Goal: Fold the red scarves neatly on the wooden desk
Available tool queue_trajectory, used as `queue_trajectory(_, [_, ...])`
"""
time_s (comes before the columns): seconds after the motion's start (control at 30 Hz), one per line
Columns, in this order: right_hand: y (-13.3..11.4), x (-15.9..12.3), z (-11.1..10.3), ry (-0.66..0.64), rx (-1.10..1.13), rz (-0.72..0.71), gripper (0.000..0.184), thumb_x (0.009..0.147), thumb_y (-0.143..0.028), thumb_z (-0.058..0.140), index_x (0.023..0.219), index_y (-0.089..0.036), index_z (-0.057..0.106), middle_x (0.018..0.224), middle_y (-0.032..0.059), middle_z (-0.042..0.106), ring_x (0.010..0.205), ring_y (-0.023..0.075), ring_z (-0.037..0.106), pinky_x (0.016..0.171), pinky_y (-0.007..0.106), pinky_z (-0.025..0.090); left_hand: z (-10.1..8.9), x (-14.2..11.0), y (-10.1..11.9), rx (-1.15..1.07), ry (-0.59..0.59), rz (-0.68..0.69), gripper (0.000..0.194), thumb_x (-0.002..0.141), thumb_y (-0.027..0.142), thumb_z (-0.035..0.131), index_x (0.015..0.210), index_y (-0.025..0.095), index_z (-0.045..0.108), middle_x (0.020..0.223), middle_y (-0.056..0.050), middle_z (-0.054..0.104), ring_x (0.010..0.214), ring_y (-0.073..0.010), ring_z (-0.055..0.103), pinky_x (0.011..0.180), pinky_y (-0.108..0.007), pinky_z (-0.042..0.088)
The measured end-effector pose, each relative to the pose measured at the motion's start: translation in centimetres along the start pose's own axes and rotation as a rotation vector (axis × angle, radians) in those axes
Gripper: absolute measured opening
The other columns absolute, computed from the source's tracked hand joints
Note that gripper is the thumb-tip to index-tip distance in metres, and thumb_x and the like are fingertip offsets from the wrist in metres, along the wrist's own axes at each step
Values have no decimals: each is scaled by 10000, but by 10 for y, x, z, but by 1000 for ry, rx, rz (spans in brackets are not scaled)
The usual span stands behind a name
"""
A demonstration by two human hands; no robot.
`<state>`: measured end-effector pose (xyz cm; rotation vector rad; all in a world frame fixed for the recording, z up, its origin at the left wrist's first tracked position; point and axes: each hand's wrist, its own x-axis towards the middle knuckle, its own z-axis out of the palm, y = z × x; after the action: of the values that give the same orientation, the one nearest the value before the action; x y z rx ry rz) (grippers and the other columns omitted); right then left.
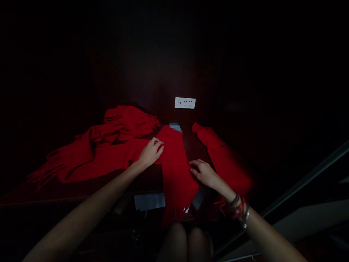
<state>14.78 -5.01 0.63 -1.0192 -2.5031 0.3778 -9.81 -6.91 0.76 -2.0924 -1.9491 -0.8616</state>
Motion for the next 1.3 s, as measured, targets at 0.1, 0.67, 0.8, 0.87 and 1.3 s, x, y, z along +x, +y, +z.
queue_trajectory(0.1, [-3, 13, 6, 64, 65, 108, 336, 707, -203, 476, 1035, -143, 438, 807, 51, 557, 713, 133, 517, 660, 228, 375, -16, -14, 16, -198, -157, -317, 249, 753, 199, 414, 982, 114, 465, 808, -56, 556, 743, -145, 554, 660, -242, 414])
queue_trajectory(0.67, [14, 35, 18, 253, 441, 364, 243, 622, -140, 500, 854, -202, 461, 586, -59, 506, 520, 80, 474, 482, 176, 340, -25, -30, 41, -1204, -304, -915, 633, 584, 80, 647, 1109, 199, 316, 833, -14, 577, 575, -71, 562, 563, -175, 467])
queue_trajectory(0.8, [13, 31, 15, 200, 374, 359, 252, 626, -125, 495, 863, -202, 463, 591, -52, 513, 505, 79, 473, 470, 174, 337, -37, -31, 35, -1074, -373, -848, 699, 623, 190, 638, 1203, 211, 249, 988, -66, 541, 628, -103, 562, 537, -204, 466])
queue_trajectory(0.87, [11, 30, 13, 152, 328, 356, 256, 633, -132, 498, 878, -199, 467, 608, -42, 524, 499, 81, 474, 465, 177, 338, -42, -31, 33, -1034, -448, -824, 682, 654, 158, 593, 1229, 208, 229, 912, -47, 564, 603, -94, 549, 525, -193, 451])
queue_trajectory(1.3, [17, 43, 8, 174, 82, 300, 286, 667, -97, 424, 919, -187, 527, 756, 12, 588, 634, 105, 526, 572, 186, 369, -26, -26, 27, -687, -370, -806, 545, 714, 65, 305, 1238, 169, 197, 608, 19, 527, 389, -65, 469, 389, -153, 344])
